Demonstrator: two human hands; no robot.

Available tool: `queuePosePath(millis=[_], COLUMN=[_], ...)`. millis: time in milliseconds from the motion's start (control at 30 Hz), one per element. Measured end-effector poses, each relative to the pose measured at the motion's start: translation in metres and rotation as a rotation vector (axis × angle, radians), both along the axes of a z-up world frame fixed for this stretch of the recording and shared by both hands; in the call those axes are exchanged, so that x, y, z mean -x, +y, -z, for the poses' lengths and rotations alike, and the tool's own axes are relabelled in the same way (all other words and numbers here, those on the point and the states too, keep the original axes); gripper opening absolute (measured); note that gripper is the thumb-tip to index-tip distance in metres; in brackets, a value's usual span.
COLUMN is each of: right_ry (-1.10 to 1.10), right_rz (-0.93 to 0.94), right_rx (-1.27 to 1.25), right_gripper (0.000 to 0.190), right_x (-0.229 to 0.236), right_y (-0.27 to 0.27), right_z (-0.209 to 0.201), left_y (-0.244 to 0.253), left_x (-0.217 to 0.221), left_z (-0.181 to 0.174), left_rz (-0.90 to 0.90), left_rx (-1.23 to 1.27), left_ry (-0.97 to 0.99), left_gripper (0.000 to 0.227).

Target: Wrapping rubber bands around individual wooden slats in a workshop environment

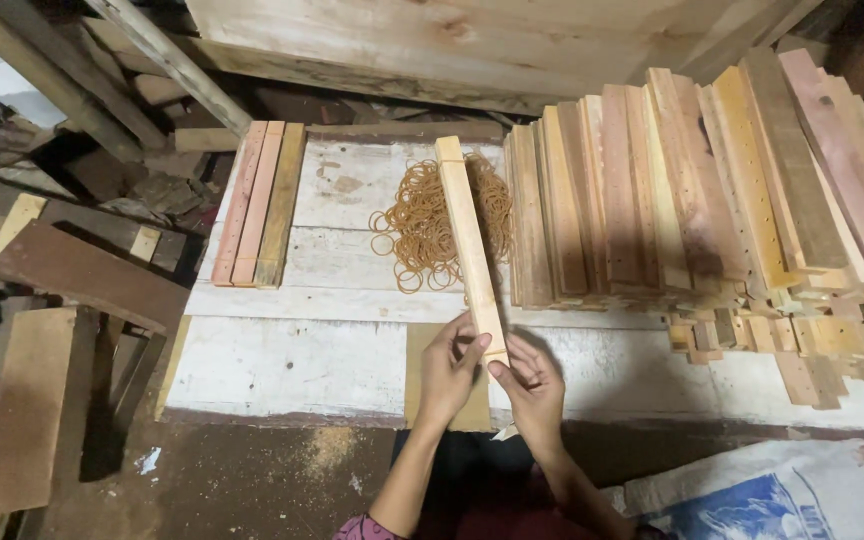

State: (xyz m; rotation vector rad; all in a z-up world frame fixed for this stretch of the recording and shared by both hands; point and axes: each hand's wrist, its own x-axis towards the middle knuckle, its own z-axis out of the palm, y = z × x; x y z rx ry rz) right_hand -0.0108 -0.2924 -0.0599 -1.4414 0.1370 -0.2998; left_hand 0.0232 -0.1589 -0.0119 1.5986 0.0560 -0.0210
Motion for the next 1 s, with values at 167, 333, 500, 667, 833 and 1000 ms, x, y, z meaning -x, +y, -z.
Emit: queuePosePath(millis=[167,333,500,667,833,1000], right_ry=[0.11,0.263,0.356,0.409,0.472,0.562], right_rz=[-0.186,-0.415,-0.448,-0.464,-0.351,-0.308], right_rx=[0.06,-0.048,-0.091,-0.111,0.016,0.212], right_gripper=[0.04,0.066,0.077,0.065,0.051,0.049], right_x=[-0.007,-0.041,-0.107,-0.183,-0.266,-0.262], right_y=[0.002,0.024,0.111,0.217,0.297,0.298], right_z=[-0.051,-0.052,-0.038,0.0,0.108,0.067], left_y=[0.012,0.058,0.13,0.209,0.251,0.267], left_x=[0.007,-0.002,-0.056,-0.139,-0.171,-0.181], left_z=[-0.001,-0.014,-0.021,0.03,0.034,0.038], left_rz=[0.056,0.151,-0.173,-0.383,-0.49,-0.42], left_rx=[-0.072,-0.11,-0.446,-0.731,-1.031,-1.112], left_ry=[-0.006,0.017,0.046,0.086,0.051,0.213], left_gripper=[0.051,0.051,0.036,0.023,0.019,0.029])
